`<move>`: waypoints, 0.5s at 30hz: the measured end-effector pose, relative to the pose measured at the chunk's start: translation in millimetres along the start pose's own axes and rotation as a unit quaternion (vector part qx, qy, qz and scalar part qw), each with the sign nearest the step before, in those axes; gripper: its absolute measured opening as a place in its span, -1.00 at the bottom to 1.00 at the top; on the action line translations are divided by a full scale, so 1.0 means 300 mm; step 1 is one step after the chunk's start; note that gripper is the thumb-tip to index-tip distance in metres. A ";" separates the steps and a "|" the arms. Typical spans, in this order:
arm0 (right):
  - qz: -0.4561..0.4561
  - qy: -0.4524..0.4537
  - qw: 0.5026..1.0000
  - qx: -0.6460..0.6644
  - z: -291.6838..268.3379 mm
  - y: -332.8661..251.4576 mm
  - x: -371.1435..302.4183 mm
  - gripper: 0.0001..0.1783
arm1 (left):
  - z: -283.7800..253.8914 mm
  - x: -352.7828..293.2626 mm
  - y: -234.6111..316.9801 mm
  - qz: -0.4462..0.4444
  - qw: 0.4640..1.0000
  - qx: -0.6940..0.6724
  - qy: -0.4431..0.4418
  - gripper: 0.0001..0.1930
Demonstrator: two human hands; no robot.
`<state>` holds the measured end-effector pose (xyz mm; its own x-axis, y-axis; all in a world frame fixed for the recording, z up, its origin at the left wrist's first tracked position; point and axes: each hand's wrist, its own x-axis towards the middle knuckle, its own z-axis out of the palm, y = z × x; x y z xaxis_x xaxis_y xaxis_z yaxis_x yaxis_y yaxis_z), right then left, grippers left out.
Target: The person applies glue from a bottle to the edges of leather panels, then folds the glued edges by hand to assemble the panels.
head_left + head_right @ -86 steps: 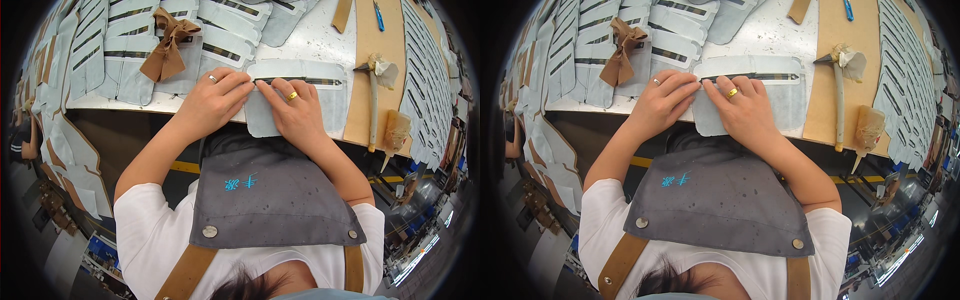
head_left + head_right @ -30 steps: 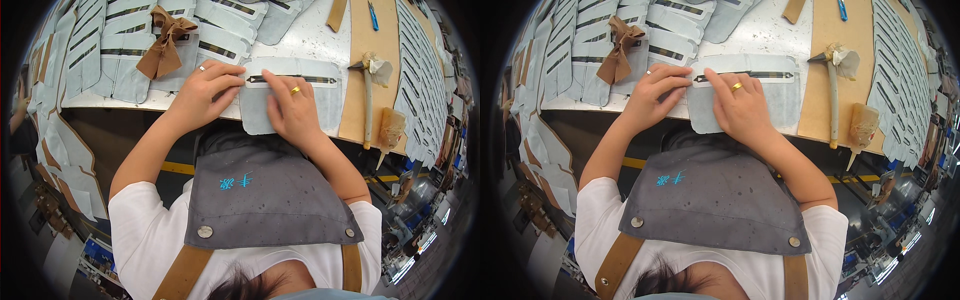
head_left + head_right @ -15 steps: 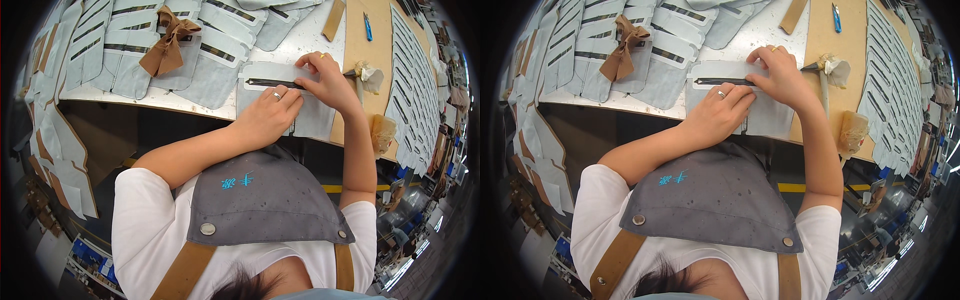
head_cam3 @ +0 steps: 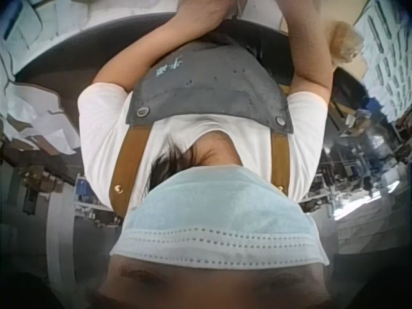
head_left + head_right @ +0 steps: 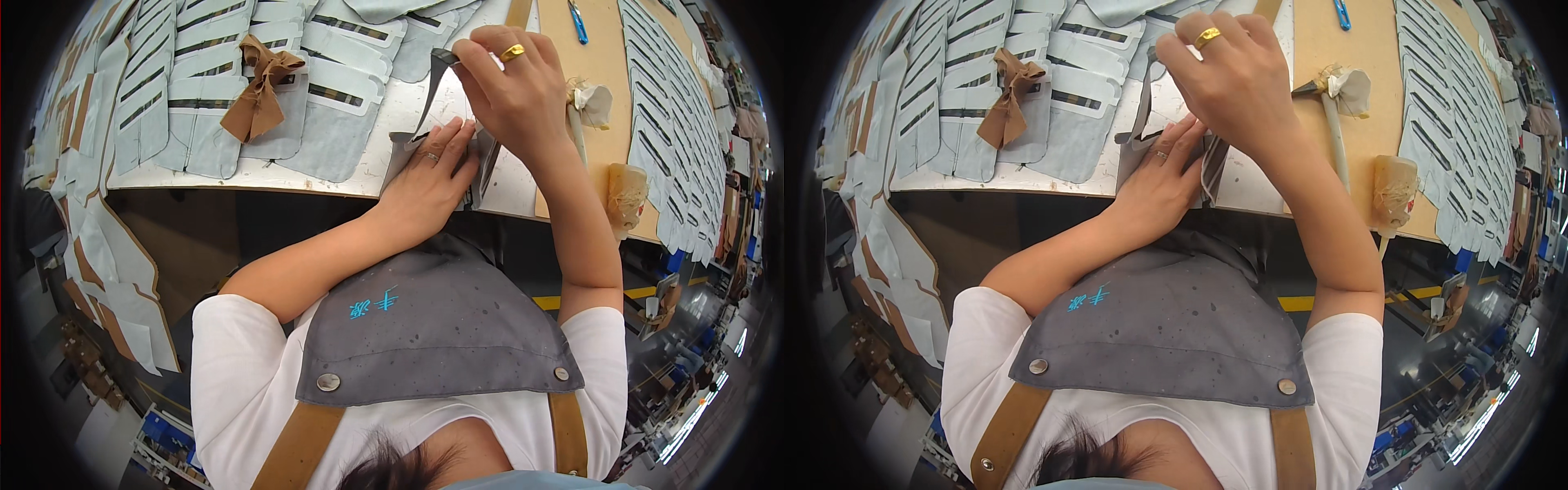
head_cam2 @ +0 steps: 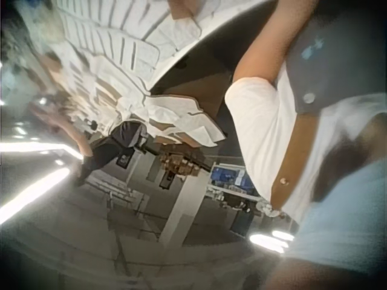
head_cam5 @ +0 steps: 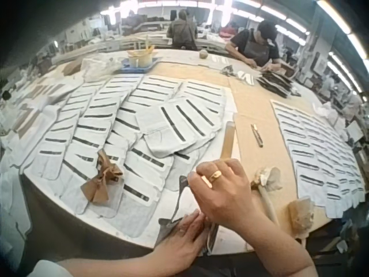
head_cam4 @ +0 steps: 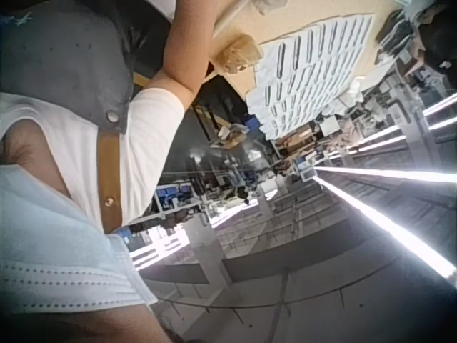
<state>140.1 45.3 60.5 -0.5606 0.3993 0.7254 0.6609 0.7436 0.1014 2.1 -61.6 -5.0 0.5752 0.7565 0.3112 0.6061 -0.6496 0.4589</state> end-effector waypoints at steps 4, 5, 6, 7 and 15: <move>0.108 -0.124 0.979 0.119 -0.043 0.003 -0.002 -0.94 | 0.004 0.003 -0.001 -0.010 1.000 0.008 -0.016 -0.63; 0.216 -0.251 0.919 0.214 -0.065 0.009 0.005 -0.88 | 0.005 0.002 -0.005 -0.009 1.000 0.010 -0.016 -0.63; 0.216 -0.250 0.919 0.214 -0.082 0.024 0.014 -0.88 | 0.006 -0.001 -0.010 -0.011 1.000 0.002 -0.015 -0.64; 0.236 -0.330 0.867 0.288 -0.099 0.044 0.025 -0.82 | 0.005 -0.004 -0.014 -0.014 1.000 -0.007 -0.014 -0.64; 0.396 -0.480 0.476 0.622 -0.172 0.133 0.050 -0.63 | -0.002 0.013 -0.016 0.022 1.000 -0.008 -0.015 -0.56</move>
<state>183.9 53.4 110.5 -0.7459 0.4351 -0.5043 0.3830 -0.3394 -0.8592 1.0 -55.5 -5.4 0.6178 0.7246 0.3054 0.5713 -0.6805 0.4588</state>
